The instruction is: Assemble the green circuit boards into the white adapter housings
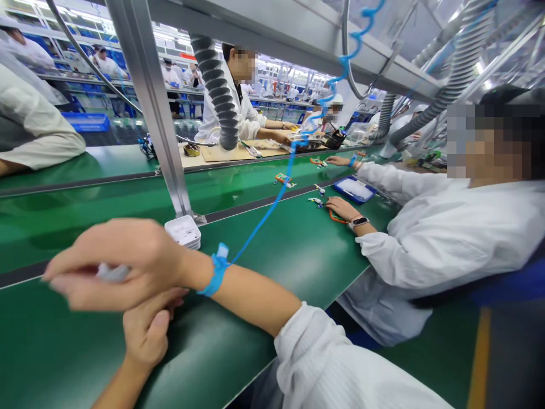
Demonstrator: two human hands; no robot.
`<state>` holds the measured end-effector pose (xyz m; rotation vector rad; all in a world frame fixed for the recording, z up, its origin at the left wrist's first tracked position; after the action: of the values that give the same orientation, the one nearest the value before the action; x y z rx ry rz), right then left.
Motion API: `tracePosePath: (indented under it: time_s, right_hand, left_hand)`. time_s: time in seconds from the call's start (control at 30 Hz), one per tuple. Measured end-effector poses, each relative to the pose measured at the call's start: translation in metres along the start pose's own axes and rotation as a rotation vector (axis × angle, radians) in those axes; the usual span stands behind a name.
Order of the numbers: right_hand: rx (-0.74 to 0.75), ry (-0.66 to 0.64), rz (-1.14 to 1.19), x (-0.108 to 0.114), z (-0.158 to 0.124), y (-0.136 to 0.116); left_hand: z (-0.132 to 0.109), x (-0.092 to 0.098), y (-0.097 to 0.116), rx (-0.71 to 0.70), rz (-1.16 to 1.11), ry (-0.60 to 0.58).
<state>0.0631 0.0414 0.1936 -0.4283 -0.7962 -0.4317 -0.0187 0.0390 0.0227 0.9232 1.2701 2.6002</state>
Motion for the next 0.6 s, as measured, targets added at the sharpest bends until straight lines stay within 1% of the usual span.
tracePosePath:
  time_s: [0.07, 0.13, 0.17, 0.23, 0.3, 0.33, 0.37, 0.4, 0.43, 0.5, 0.6]
  right_hand:
    - [-0.001, 0.262, -0.004, 0.038, -0.017, 0.021]
    - [-0.068, 0.507, -0.079, 0.069, -0.041, 0.047]
    - [-0.107, 0.588, -0.127, 0.079, -0.053, 0.061]
    - [-0.205, 0.708, -0.2, 0.095, -0.078, 0.091]
    - [-0.369, 0.762, -0.249, 0.102, -0.101, 0.126]
    - [-0.466, 0.751, -0.275, 0.103, -0.111, 0.145]
    - [-0.564, 0.712, -0.307, 0.1, -0.119, 0.162]
    - [-0.658, 0.645, -0.345, 0.096, -0.127, 0.177]
    - [-0.741, 0.548, -0.387, 0.088, -0.133, 0.191]
    - [-0.881, 0.314, -0.464, 0.068, -0.144, 0.214]
    - [-0.999, -0.044, -0.528, 0.032, -0.16, 0.236]
  left_hand:
    - [0.012, -0.003, 0.022, -0.06, 0.086, -0.083]
    - [0.018, -0.005, 0.039, -0.121, 0.159, -0.094]
    - [0.02, -0.007, 0.045, -0.155, 0.186, -0.095]
    - [0.021, -0.012, 0.053, -0.208, 0.23, -0.109]
    - [0.02, -0.016, 0.056, -0.253, 0.27, -0.123]
    - [0.02, -0.018, 0.057, -0.277, 0.286, -0.127]
    - [0.019, -0.018, 0.057, -0.293, 0.299, -0.132]
    - [0.019, -0.019, 0.056, -0.301, 0.308, -0.136]
    - [0.018, -0.018, 0.055, -0.3, 0.315, -0.138]
    - [0.018, -0.018, 0.053, -0.296, 0.333, -0.155]
    - [0.017, -0.017, 0.051, -0.3, 0.356, -0.173]
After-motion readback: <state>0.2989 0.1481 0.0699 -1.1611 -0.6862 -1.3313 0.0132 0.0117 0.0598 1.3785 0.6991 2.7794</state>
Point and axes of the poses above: each hand's wrist, its own z-axis towards the middle knuckle, its own x-axis out of the back of the hand, y = z × x, the point moved 7 cm from there along z, towards the middle knuckle, and after that the axes turned 15 degrees about -y, right-handed, at the moved point
